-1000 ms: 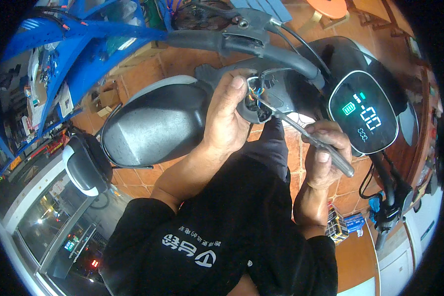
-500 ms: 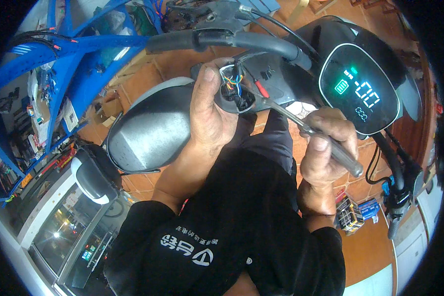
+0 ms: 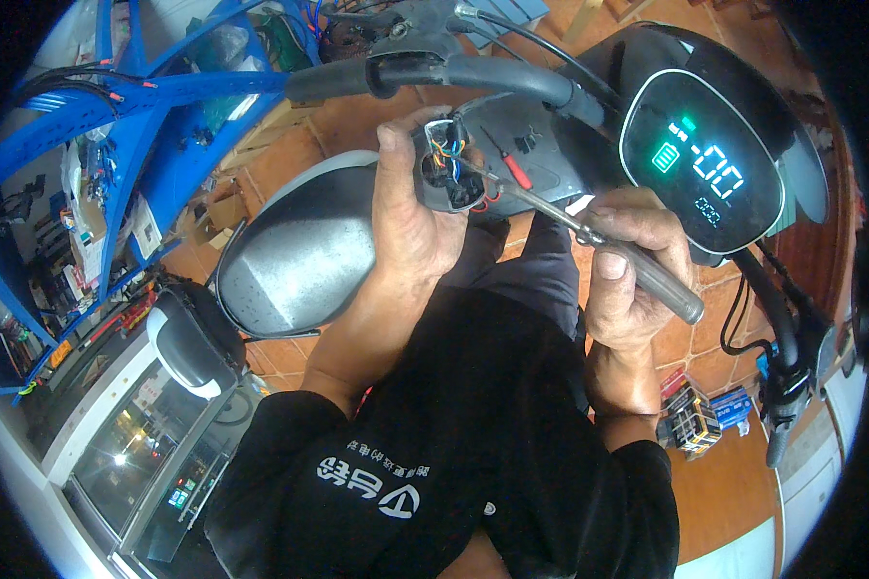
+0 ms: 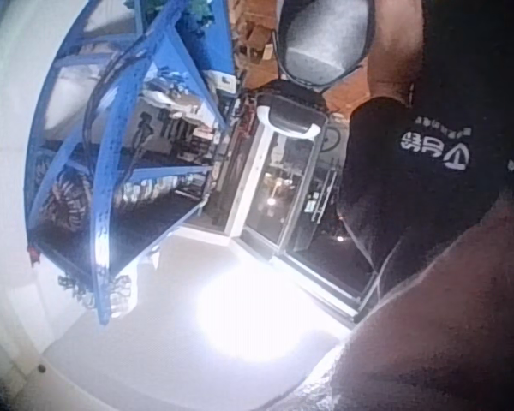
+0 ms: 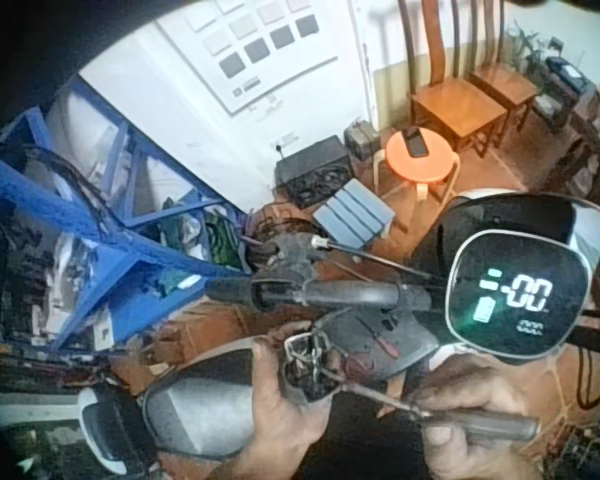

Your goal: The person repairs the electrical components of an electric scooter's handlebar assembly. They use a screwdriver to adjust wires and a spring mechanism inside the control housing while the digital display remains active.

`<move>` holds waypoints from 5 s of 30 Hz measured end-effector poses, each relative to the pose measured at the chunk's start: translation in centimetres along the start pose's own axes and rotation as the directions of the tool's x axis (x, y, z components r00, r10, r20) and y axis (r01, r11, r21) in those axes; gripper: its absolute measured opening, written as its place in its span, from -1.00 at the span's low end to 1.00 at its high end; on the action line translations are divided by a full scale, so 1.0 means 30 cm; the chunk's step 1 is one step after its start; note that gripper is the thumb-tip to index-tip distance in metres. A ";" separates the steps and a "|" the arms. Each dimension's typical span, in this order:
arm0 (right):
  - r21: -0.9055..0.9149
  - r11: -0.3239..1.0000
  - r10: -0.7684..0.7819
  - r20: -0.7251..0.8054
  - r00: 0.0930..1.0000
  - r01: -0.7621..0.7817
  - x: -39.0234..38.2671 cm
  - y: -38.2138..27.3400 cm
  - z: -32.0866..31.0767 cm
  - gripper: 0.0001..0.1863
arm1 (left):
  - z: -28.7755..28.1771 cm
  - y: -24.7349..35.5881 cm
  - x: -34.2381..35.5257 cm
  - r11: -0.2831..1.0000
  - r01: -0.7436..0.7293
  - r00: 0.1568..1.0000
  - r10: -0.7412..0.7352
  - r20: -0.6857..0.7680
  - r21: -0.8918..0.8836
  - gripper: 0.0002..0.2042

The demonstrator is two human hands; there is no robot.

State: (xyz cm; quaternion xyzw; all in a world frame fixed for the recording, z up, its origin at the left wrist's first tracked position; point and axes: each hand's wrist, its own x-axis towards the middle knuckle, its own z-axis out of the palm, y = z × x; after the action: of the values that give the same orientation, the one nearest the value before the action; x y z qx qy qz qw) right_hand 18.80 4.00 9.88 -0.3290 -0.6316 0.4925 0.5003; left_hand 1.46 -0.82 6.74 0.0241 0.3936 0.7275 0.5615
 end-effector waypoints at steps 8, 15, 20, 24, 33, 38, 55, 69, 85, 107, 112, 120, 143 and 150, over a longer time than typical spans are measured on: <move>0.018 1.000 0.013 -0.046 0.999 -0.013 -0.017 0.011 -0.010 -0.76 | -0.036 -0.007 0.014 0.993 0.057 0.996 -0.050 0.069 -0.104 -0.40; 0.382 0.911 0.188 -0.048 0.981 -0.156 -0.093 0.053 -0.064 -0.59 | -0.052 0.002 0.022 0.923 0.195 0.977 -0.151 0.152 -0.331 -0.40; 0.466 0.830 0.298 0.089 0.950 -0.305 -0.135 0.062 -0.091 -0.42 | -0.093 0.004 0.047 0.901 0.282 0.937 -0.185 0.296 -0.330 -0.44; 0.540 0.647 0.523 0.199 0.829 -0.538 -0.158 0.026 -0.091 -0.19 | -0.115 0.009 0.063 0.875 0.337 0.908 -0.204 0.367 -0.347 -0.47; 0.523 0.599 0.508 0.337 0.793 -0.606 -0.197 0.097 -0.085 -0.11 | -0.129 -0.001 0.084 0.931 0.269 0.900 -0.153 0.409 -0.245 -0.46; 0.499 0.650 0.386 0.432 0.815 -0.573 -0.212 0.129 -0.046 -0.24 | -0.142 -0.021 0.100 0.938 0.234 0.918 -0.126 0.376 -0.257 -0.43; 0.280 0.820 0.392 0.361 0.846 -0.499 -0.160 0.131 0.003 -0.64 | -0.090 -0.011 0.089 0.963 0.162 0.957 -0.099 0.274 -0.216 -0.48; -0.296 0.922 0.353 0.389 0.851 -0.248 -0.005 0.027 -0.071 -0.56 | -0.096 0.001 0.082 0.954 0.194 0.969 -0.151 0.193 -0.230 -0.46; -0.213 0.909 0.414 0.357 0.838 -0.358 -0.010 0.015 -0.092 -0.68 | -0.150 0.001 0.112 0.924 0.275 0.921 -0.173 0.350 -0.267 -0.44; -0.047 0.902 0.413 0.386 0.825 -0.429 -0.080 0.046 -0.106 -0.77 | -0.138 0.001 0.101 0.957 0.192 0.944 -0.119 0.308 -0.216 -0.43; 0.016 0.854 0.486 0.329 0.810 -0.520 -0.092 0.036 -0.092 -0.65 | -0.093 -0.003 0.088 0.977 0.119 0.980 -0.087 0.178 -0.177 -0.46; -0.055 0.883 0.452 0.373 0.810 -0.467 -0.107 0.054 -0.099 -0.58 | -0.089 -0.001 0.082 0.988 0.083 0.981 -0.059 0.183 -0.127 -0.47; -0.119 0.910 0.407 0.431 0.805 -0.396 -0.111 0.066 -0.110 -0.64 | -0.113 -0.007 0.071 0.982 0.062 0.973 -0.020 0.230 -0.178 -0.43; -0.138 0.898 0.434 0.425 0.794 -0.417 -0.115 0.065 -0.113 -0.63 | -0.104 -0.006 0.060 0.975 0.084 0.978 -0.042 0.203 -0.207 -0.45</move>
State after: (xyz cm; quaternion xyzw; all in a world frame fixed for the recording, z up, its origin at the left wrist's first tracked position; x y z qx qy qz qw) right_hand 22.85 2.43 7.00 -0.3499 -0.6478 0.6424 0.2126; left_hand -0.56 -0.99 3.75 0.0227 0.2558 0.7415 0.6199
